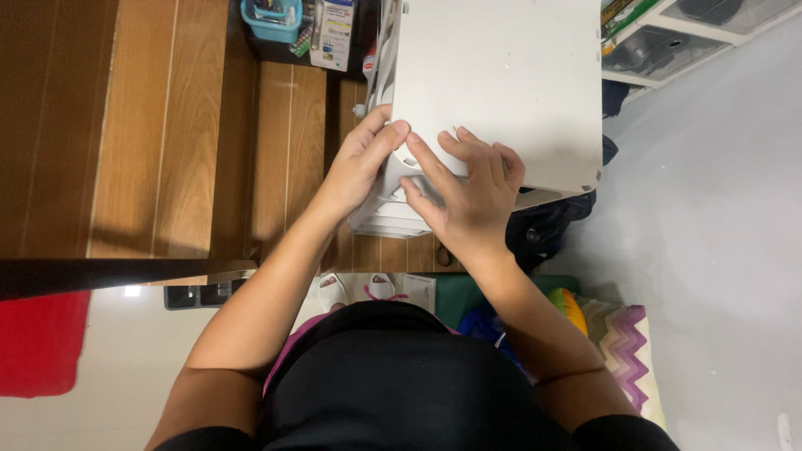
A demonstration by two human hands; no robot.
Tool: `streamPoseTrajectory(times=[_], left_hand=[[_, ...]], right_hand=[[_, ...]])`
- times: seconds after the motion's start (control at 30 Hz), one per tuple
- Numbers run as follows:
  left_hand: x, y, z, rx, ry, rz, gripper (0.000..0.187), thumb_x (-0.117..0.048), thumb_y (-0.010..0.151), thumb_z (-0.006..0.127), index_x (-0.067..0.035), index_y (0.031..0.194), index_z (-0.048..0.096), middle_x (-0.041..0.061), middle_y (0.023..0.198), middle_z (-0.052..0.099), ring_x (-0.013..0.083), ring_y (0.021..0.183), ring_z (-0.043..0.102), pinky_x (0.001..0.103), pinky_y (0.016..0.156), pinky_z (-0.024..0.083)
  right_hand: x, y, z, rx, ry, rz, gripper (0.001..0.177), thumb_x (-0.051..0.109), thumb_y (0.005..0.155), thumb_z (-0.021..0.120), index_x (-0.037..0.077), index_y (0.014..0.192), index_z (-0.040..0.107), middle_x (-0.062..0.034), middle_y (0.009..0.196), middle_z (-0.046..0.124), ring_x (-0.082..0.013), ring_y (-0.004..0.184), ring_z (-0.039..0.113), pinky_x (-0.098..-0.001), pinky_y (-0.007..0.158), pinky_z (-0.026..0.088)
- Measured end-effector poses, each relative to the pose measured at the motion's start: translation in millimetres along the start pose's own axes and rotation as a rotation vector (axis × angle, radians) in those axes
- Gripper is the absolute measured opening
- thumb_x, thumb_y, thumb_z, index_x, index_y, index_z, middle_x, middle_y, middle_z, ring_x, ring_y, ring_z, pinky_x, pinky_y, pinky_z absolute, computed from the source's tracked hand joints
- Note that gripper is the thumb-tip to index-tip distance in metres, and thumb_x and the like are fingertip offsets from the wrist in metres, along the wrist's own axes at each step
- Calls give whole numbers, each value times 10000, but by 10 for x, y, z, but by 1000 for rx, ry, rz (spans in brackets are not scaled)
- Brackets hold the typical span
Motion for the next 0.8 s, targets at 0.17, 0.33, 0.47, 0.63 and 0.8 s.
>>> streamPoseTrajectory(times=[0.17,0.33,0.47,0.63,0.8], left_hand=[[34,-13,-31,16,18,29,333,-282,1088,549,-8,1266,620,48,1157,684,89,1082,608,257,973,488],[58,-20,-55,2,6,37,307,-273,1120,559,7,1173,672,36,1098,692,83,1036,596,256,947,486],[58,-60,-53,-42,-32,29,315,-275,1084,556,-7,1200,674,41,1105,711,83,1008,622,255,920,498],[92,-103,-11,-107,-101,61,318,-275,1083,576,4,1190,683,52,1065,715,93,966,629,263,899,505],[177,-262,114,-277,79,155,346,-311,1093,588,12,1129,705,59,994,721,101,896,637,263,850,512]], right_hand=[[-4,0,11,-48,7,7,444,341,897,894,277,1308,739,8,1233,612,-213,1217,617,-443,1059,356],[11,27,12,-37,35,25,448,340,892,884,274,1311,741,4,1230,610,-220,1221,617,-437,1052,345],[-50,-72,44,40,80,-5,485,316,912,871,266,1367,713,-19,1301,613,-218,1282,599,-431,1091,336],[-277,-469,-17,-181,353,-9,381,246,923,824,144,1241,639,-100,1355,547,-287,1343,522,-473,1162,370],[-653,-1073,37,-533,753,375,413,122,979,696,112,1266,400,-40,1233,398,-189,1147,421,-365,1027,413]])
Point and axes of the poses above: each hand's wrist, its own y-axis towards the middle knuckle, its own z-axis out of the palm, x = y × z, the point moved 8 cm from there along y, towards the middle knuckle
